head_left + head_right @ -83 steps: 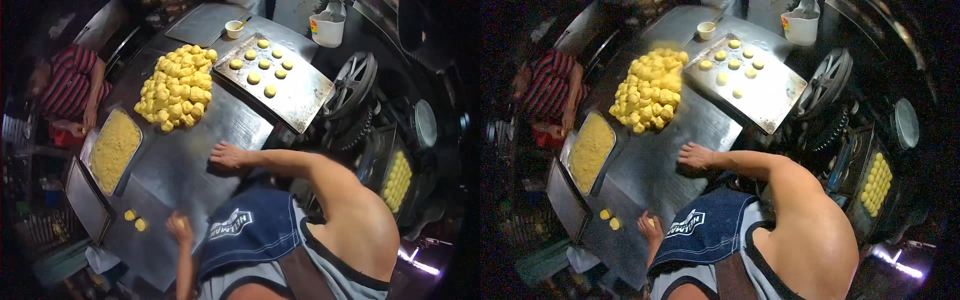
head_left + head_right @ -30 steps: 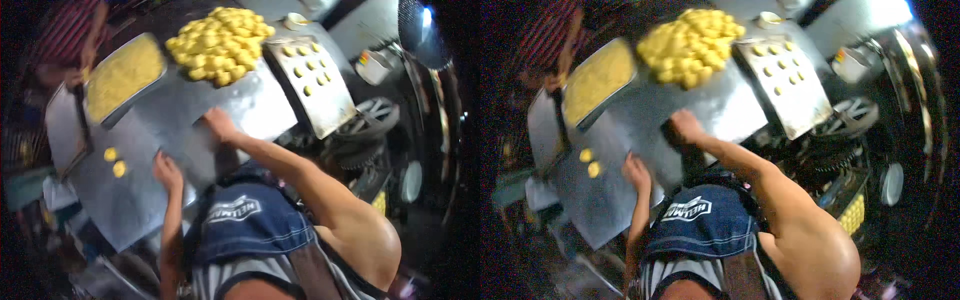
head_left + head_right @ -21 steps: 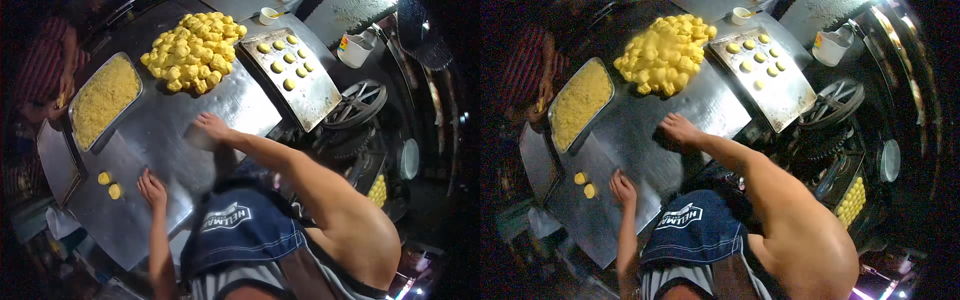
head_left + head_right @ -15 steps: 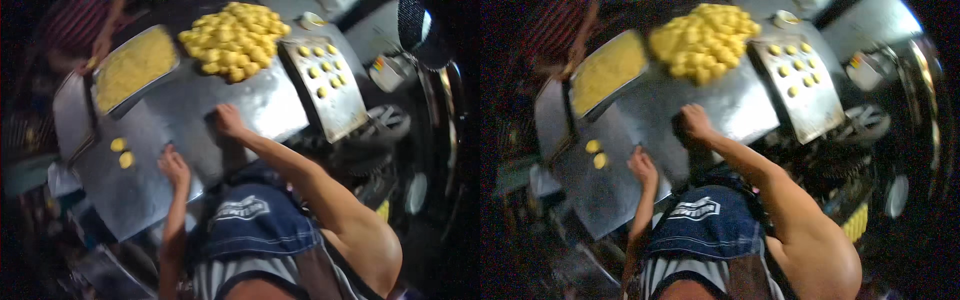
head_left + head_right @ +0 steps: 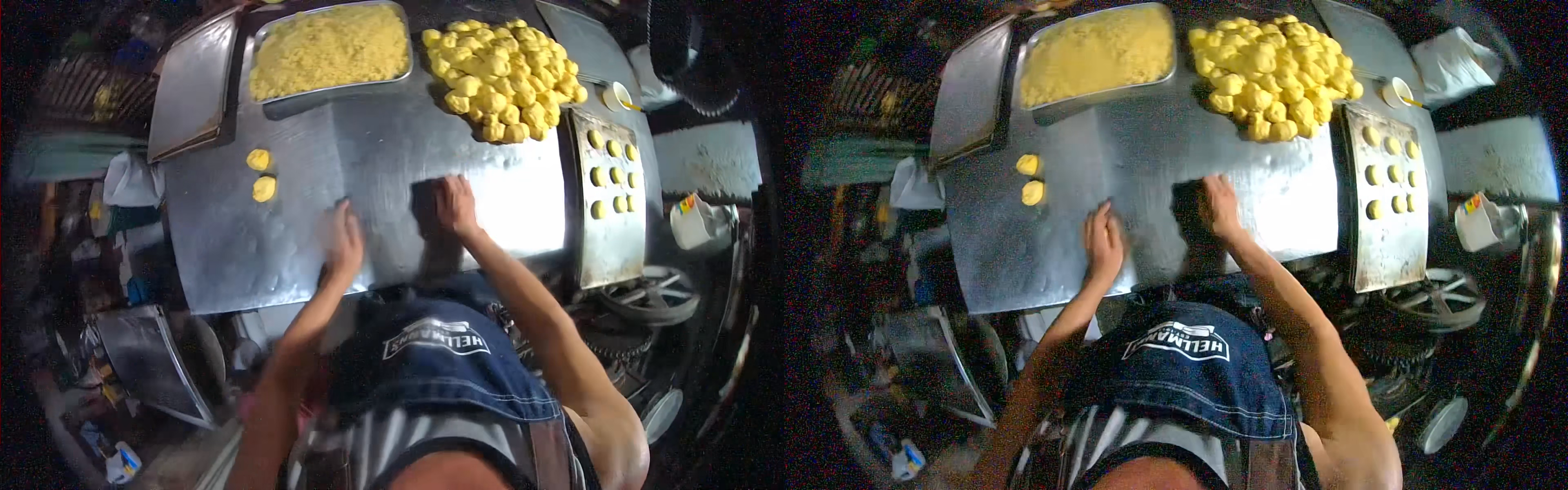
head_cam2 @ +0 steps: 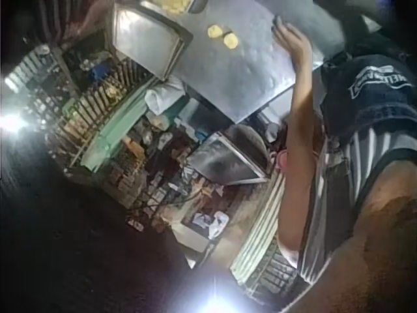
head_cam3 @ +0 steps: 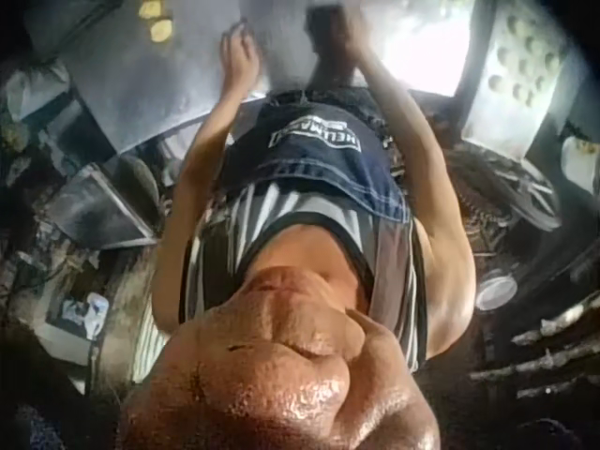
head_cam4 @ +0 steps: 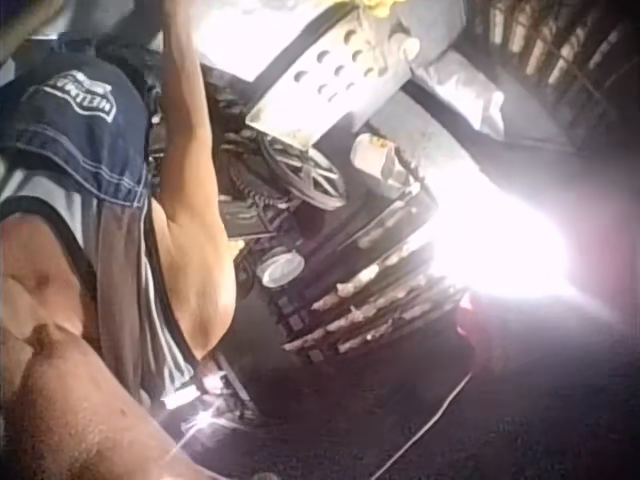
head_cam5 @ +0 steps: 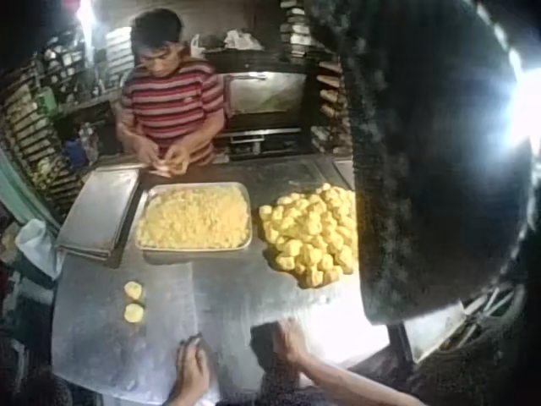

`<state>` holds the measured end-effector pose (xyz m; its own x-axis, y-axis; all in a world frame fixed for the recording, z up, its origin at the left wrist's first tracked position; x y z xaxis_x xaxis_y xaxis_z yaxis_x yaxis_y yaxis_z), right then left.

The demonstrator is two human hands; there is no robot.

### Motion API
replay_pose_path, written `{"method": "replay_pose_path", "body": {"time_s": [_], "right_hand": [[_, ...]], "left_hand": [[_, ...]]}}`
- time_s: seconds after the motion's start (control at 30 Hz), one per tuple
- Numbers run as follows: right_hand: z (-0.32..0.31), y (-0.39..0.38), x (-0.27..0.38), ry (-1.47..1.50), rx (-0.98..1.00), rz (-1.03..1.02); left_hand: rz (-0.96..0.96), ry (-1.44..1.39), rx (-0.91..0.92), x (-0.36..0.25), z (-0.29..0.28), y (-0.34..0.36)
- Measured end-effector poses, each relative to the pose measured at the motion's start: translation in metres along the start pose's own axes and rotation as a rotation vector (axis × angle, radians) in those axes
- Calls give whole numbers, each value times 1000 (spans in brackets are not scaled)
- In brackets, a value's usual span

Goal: Shaping portions of dough into balls, arranging them on baking trays, and applying a liquid wash with a brush.

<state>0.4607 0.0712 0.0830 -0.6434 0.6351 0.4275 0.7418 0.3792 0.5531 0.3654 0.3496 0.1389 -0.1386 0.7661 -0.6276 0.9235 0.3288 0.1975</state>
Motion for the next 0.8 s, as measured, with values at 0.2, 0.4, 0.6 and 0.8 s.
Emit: {"method": "replay_pose_path", "body": {"time_s": [0.2, 0.4, 0.6, 0.8], "right_hand": [[-20, 24, -31, -121, 320, 49], [4, 0, -24, -131, -61, 22], [-30, 12, -40, -201, 265, 26], [-33, 13, -15, -49, 210, 125]], "left_hand": [[123, 98, 52, 16, -17, 34], [151, 58, -4, -17, 3, 13], [131, 134, 96, 21, -27, 27], [160, 187, 68, 0, -21, 12]]}}
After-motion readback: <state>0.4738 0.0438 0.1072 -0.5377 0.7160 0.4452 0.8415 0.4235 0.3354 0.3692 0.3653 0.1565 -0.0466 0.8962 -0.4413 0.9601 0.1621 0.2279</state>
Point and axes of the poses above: each hand's wrist, its own y-axis towards the middle knuckle, its own z-axis out of the palm, x = y × z, the point moved 4 cm from there along y, towards the middle knuckle, and after that the axes turned 10 degrees about -z, right-handed, at the moved point
